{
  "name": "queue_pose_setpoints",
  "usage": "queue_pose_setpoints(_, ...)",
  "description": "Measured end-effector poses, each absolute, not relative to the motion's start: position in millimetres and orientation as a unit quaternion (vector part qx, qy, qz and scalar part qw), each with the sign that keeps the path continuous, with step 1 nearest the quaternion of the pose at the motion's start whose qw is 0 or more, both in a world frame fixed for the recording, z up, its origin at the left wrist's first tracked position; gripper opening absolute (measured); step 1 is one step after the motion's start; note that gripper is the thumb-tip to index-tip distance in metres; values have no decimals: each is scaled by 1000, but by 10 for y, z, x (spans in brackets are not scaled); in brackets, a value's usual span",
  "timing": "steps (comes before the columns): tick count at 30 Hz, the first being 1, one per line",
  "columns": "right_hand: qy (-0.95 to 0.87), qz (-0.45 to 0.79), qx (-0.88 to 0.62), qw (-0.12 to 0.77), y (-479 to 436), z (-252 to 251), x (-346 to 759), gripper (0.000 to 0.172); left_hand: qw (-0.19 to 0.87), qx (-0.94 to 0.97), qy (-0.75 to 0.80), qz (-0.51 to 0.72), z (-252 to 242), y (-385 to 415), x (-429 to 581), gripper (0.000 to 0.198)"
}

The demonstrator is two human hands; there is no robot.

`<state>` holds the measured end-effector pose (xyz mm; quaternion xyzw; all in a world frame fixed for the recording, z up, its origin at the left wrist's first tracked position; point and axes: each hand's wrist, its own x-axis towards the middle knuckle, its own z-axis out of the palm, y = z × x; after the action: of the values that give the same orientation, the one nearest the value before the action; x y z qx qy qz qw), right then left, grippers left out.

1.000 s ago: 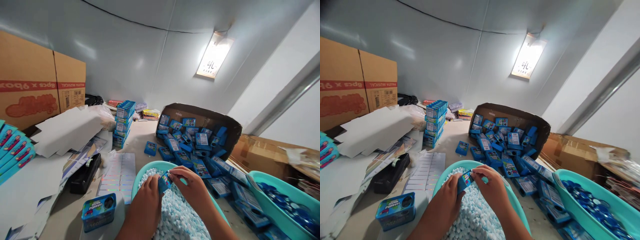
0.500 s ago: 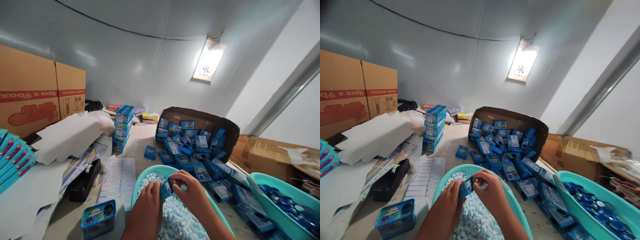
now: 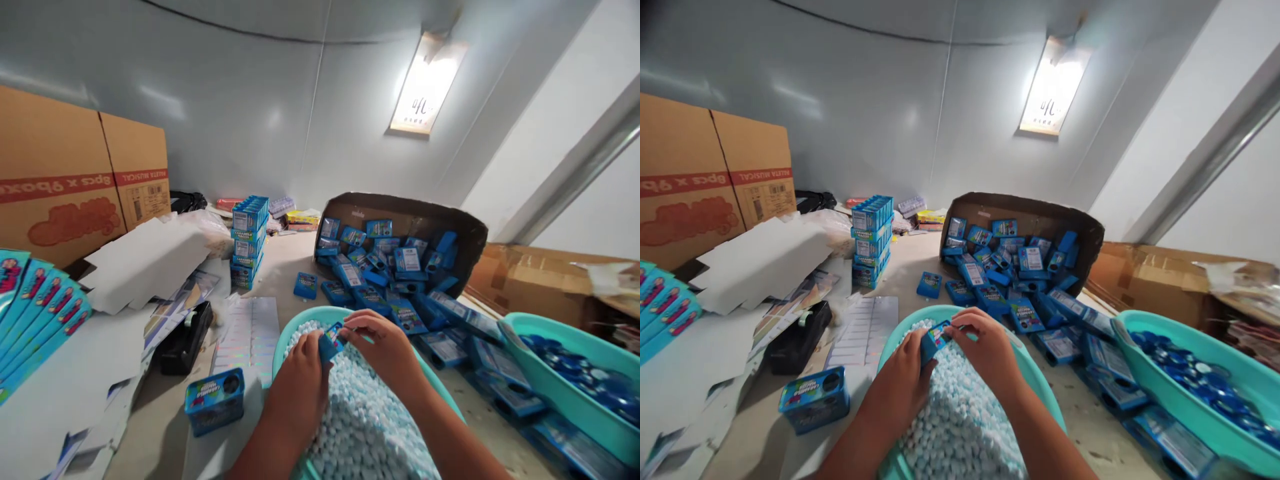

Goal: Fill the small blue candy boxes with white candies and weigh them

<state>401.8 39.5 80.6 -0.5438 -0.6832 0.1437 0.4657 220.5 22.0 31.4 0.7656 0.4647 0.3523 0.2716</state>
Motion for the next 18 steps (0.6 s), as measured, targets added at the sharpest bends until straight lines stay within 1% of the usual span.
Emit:
queue_pose_setpoints(2, -698, 139, -541, 449, 391, 817, 4007, 38, 277, 764, 461, 356, 378, 209, 2157, 42)
queue_pose_setpoints(5, -683, 212, -530, 456, 355, 854, 3991, 45, 298, 756, 458, 362, 442, 231, 2124, 44)
queue_pose_setpoints(6, -675, 254, -526, 451, 338, 864, 3984, 53, 305, 753, 452, 367, 454, 238, 2126, 45)
queue_pose_setpoints(8, -666, 342, -512, 421, 309, 874, 3964, 77, 315, 753, 438, 377, 486, 229, 2136, 46)
queue_pose_setpoints(9, -666, 375, -504, 403, 300, 875, 3951, 83, 316, 753, 440, 374, 518, 207, 2136, 46)
queue_pose_setpoints(10, -668, 394, -497, 391, 296, 874, 3938, 83, 312, 753, 453, 360, 572, 173, 2125, 47)
queue_pose_setpoints(12, -672, 394, -494, 386, 300, 871, 3919, 73, 279, 754, 505, 313, 772, 92, 2047, 53)
queue_pose_setpoints(14, -672, 359, -518, 389, 314, 874, 3923, 61, 207, 767, 547, 264, 1104, 61, 1894, 57)
queue_pose_setpoints(16, -669, 307, -558, 383, 326, 888, 3957, 51, 128, 811, 526, 222, 1502, 166, 1712, 42)
queue_pose_setpoints(18, -674, 237, -599, 362, 332, 915, 4020, 40, 73, 850, 498, 153, 1833, 449, 1589, 36)
